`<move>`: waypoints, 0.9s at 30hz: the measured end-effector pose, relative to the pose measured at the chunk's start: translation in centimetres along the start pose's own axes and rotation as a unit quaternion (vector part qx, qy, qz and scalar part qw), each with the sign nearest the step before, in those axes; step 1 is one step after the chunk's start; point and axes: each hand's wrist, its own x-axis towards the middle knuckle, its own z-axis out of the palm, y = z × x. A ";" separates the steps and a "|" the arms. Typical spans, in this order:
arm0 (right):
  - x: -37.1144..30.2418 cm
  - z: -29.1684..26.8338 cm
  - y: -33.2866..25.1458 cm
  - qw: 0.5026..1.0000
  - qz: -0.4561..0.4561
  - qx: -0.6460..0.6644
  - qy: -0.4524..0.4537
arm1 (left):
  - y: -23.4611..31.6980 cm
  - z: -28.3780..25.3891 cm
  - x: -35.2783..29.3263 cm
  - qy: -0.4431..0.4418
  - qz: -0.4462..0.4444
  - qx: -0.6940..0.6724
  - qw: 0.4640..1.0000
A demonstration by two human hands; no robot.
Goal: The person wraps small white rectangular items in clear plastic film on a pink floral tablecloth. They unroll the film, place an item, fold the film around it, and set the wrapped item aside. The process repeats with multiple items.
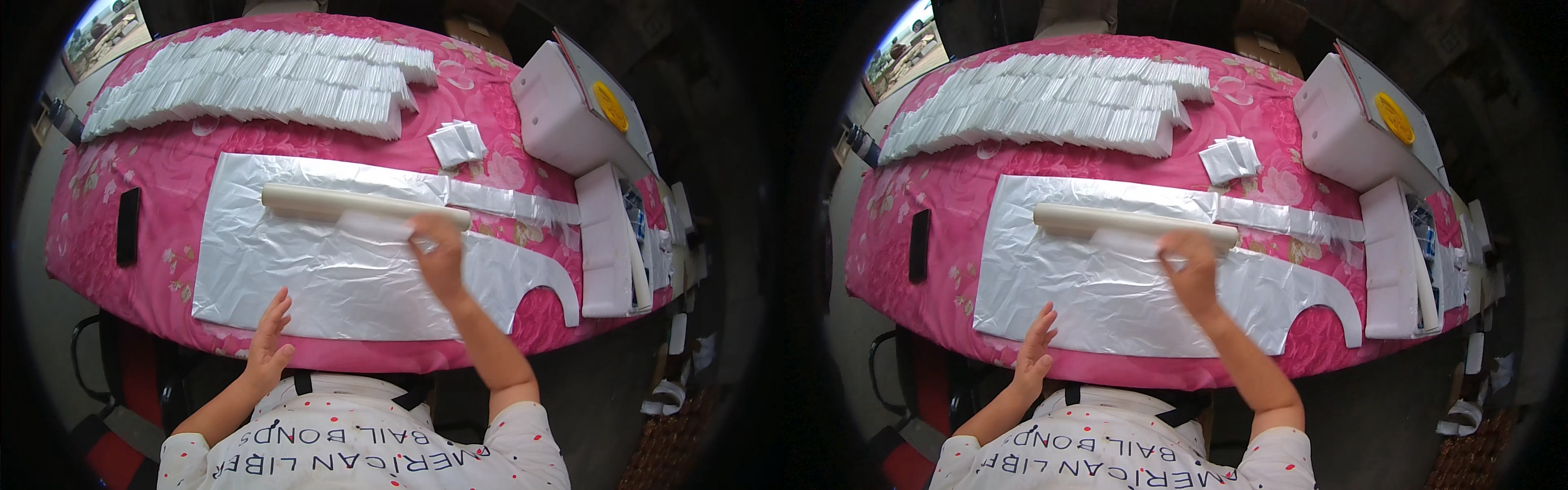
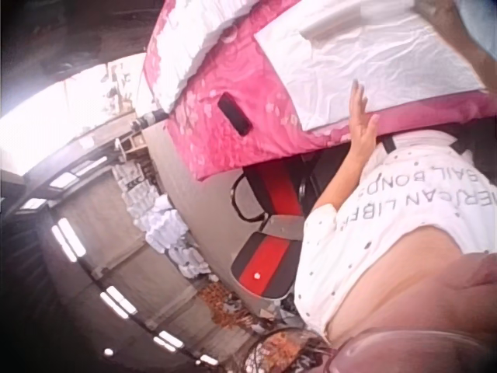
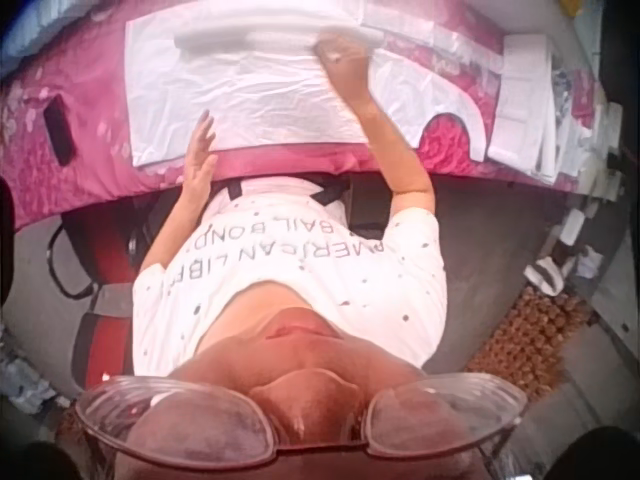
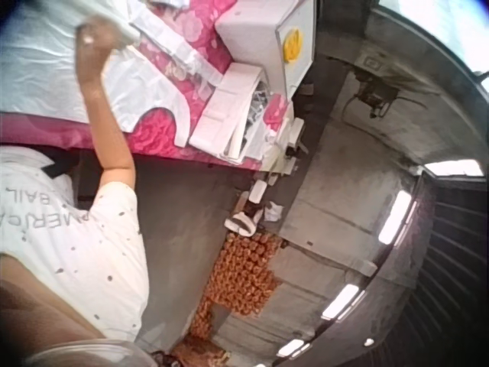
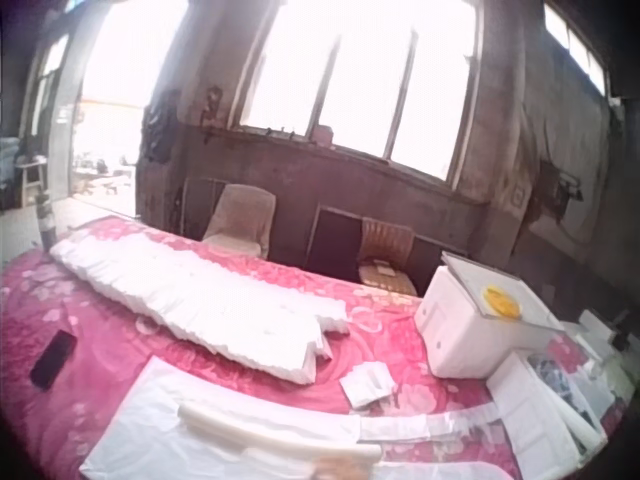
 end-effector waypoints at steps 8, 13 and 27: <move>13.0 -3.6 13.4 0.856 -0.223 -0.466 0.023 | -0.3 0.2 0.5 -0.014 0.050 0.147 0.988; 10.4 -2.5 15.6 0.890 -0.113 -0.425 -0.126 | -0.1 -0.2 1.2 -0.025 0.090 0.241 0.966; -3.8 -5.6 1.8 0.918 0.111 -0.165 -0.343 | -1.4 3.6 6.0 -0.113 0.103 0.350 0.924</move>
